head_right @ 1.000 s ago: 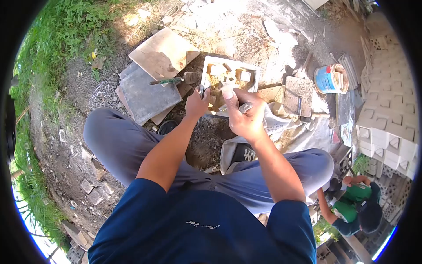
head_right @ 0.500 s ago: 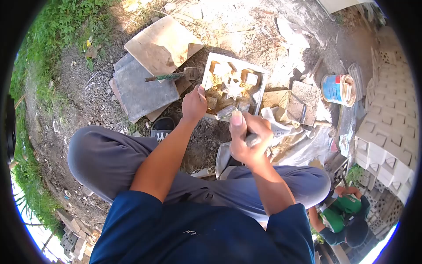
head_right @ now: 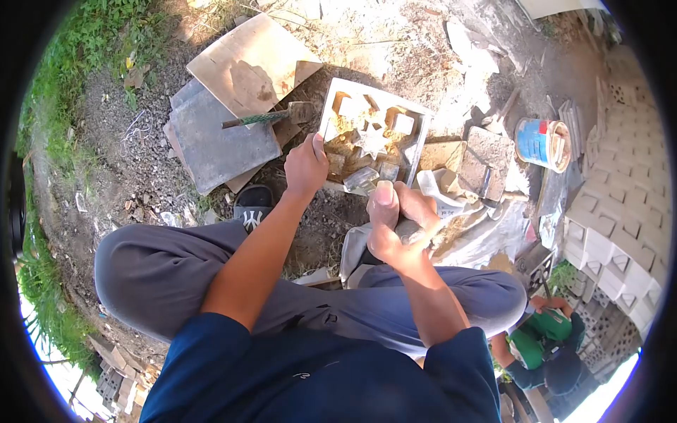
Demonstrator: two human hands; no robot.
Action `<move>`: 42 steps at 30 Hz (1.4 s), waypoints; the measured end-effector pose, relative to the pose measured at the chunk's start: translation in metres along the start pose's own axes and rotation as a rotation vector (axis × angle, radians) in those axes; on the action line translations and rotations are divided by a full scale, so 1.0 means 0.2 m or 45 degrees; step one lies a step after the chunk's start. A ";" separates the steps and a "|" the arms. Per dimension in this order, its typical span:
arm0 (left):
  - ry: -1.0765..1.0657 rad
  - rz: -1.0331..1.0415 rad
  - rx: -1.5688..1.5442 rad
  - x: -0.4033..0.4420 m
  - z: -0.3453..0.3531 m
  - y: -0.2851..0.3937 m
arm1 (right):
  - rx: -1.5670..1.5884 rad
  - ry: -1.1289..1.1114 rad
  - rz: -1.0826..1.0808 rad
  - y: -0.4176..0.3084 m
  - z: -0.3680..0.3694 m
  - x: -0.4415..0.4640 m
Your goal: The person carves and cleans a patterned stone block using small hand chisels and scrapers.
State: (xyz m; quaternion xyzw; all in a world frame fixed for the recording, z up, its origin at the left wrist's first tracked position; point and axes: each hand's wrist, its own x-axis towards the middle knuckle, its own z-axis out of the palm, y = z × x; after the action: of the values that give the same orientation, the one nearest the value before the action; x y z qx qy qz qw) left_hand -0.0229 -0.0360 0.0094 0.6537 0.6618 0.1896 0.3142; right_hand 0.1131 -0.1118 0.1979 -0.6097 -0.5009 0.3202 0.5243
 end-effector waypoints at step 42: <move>0.004 -0.036 0.000 0.00 -0.01 0.00 | 0.118 0.156 -0.039 -0.01 0.02 0.04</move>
State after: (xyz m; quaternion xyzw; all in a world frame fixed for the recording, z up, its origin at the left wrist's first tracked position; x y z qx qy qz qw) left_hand -0.0234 -0.0365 0.0107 0.6440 0.6714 0.1860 0.3159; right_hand 0.1106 -0.1020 0.2001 -0.5956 -0.4618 0.2969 0.5864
